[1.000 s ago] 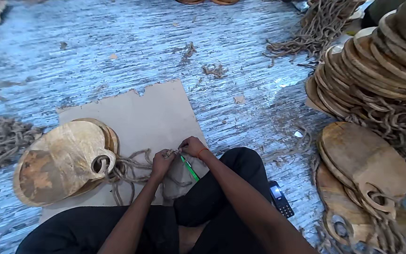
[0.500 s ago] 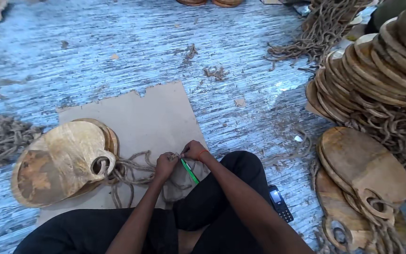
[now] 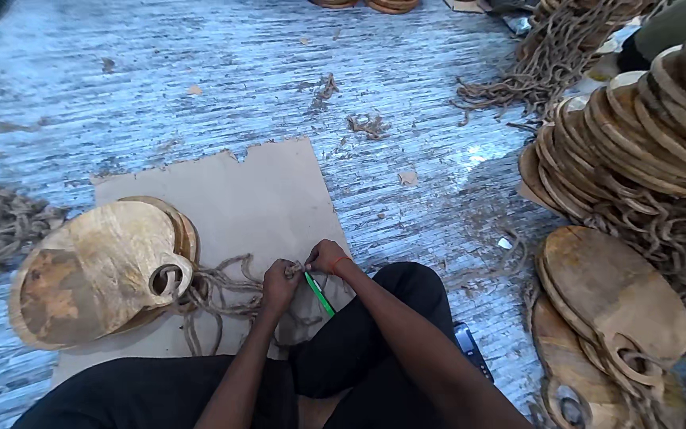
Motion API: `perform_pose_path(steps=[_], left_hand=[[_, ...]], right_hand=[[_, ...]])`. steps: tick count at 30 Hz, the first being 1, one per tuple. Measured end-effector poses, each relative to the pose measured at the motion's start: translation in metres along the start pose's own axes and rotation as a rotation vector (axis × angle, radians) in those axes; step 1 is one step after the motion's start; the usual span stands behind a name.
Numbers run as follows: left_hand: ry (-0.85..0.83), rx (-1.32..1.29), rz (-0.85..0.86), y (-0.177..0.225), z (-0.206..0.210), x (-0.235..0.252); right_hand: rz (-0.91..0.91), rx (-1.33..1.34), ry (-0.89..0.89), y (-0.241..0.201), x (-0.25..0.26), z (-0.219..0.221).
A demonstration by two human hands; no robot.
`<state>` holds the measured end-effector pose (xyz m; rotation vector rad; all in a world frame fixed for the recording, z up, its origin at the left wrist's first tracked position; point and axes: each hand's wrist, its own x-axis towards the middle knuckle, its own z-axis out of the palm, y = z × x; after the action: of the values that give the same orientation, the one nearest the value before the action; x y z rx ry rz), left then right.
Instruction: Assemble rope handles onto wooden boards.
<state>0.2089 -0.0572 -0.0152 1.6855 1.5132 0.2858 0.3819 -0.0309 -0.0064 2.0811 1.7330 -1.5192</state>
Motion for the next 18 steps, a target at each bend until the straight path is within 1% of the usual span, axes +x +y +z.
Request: perform_pose_path(steps=[2, 4, 5, 9, 12, 14, 15, 18], left_hand=[[0.034, 0.008, 0.049, -0.004, 0.001, 0.005], [0.054, 0.039, 0.074, -0.007, 0.002, 0.014], [0.054, 0.057, 0.078, -0.008, 0.003, 0.017], [-0.011, 0.1, 0.062, -0.012, -0.001, 0.009], [0.035, 0.088, 0.113, -0.013, 0.001, 0.01], [0.049, 0.08, 0.107, -0.011, 0.001, 0.013], [0.044, 0.087, 0.096, -0.011, 0.0, 0.014], [-0.031, 0.098, 0.065, -0.009, -0.003, 0.012]], right_hand=[[-0.002, 0.003, 0.058, -0.003, 0.002, 0.002], [-0.008, 0.066, 0.156, -0.003, 0.005, 0.009], [-0.001, 0.078, 0.162, -0.003, 0.006, 0.01], [0.036, 0.0, 0.028, -0.001, 0.005, 0.005], [0.056, -0.008, 0.04, -0.004, 0.006, 0.003], [0.064, 0.036, 0.1, -0.004, 0.009, 0.007], [0.073, 0.044, 0.103, -0.004, 0.009, 0.008], [0.069, 0.016, 0.025, -0.002, 0.003, 0.004]])
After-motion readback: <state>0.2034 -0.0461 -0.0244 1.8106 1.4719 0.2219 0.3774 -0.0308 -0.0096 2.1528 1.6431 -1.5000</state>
